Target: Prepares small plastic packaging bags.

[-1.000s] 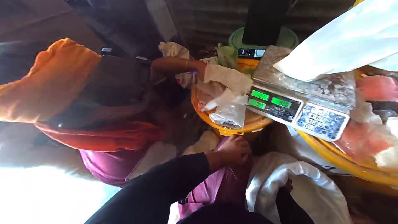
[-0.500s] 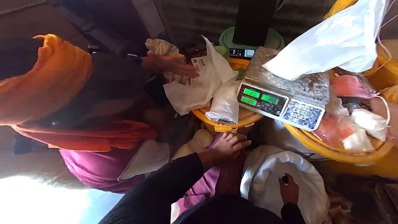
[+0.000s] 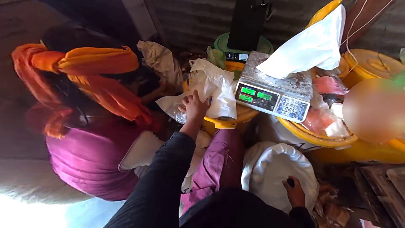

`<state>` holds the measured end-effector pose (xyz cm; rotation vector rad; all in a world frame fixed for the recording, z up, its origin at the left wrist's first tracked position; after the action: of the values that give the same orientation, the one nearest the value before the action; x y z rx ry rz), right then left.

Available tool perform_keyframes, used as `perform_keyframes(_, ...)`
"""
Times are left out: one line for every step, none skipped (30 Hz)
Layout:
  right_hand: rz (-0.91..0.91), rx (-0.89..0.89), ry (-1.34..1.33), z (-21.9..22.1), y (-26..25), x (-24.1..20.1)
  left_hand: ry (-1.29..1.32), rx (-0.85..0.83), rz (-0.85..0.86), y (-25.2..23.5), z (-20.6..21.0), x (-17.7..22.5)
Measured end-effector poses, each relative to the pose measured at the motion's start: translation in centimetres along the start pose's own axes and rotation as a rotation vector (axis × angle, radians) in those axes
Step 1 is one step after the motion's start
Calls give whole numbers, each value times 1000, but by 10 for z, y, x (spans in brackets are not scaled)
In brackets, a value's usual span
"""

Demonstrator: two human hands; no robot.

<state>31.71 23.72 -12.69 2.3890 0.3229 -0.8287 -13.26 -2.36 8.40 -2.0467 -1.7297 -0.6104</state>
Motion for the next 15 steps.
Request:
perform_keyframes(-2, -6, 13, 1, 0, 0, -5, -7, 11, 0, -1, -4)
perform_keyframes(-3, -8, 18, 1, 0, 0, -22, -5, 14, -1, -4, -6)
perform_keyframes(-4, -8, 17, 1, 0, 0, -32, 7, 16, -2, -7, -9)
perform_keyframes(0, -9, 12, 0, 1, 0, -20, 19, 18, -2, -10, -13)
perform_keyframes(6, -8, 8, 0, 2, 1, 10, 23, 11, -2, -13, -17)
perform_keyframes(12, -7, 0, 0, 2, 1, 57, 11, -10, -3, -18, -22)
perform_keyframes(15, -6, -5, 1, 2, 2, 114, -13, -33, -3, -24, -26)
perform_keyframes(15, -4, -6, 1, 3, 2, 189, -30, -40, -3, -30, -29)
perform_keyframes(12, -5, -6, 1, 3, 2, 297, -37, -35, -4, -35, -34)
perform_keyframes(6, -9, -8, 2, 3, 2, 454, -37, -32, -5, -38, -38)
perform_keyframes(-2, -13, -11, 2, 3, 4, 647, -53, -38, -4, -39, -43)
perform_keyframes(-7, -14, -14, 3, 3, 6, 845, -90, -49, 0, -41, -45)
perform_keyframes(-10, -17, -16, 5, 2, 7, 1033, -143, -54, 6, -45, -46)
perform_keyframes(-12, -20, -16, 6, 1, 9, 1194, -207, -49, 11, -49, -46)
perform_keyframes(-14, -24, -14, 7, 0, 11, 1306, -267, -32, 17, -51, -46)
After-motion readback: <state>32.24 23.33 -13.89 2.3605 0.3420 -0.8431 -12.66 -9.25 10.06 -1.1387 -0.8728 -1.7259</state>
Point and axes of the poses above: each hand's wrist, its own y-axis away from the middle knuckle, its own z-axis out of the palm, x = y × z, the point moved 4 cm from there along -y, towards the middle knuckle, and after that the axes turned 3 degrees about -x, right-handed, at the moved point
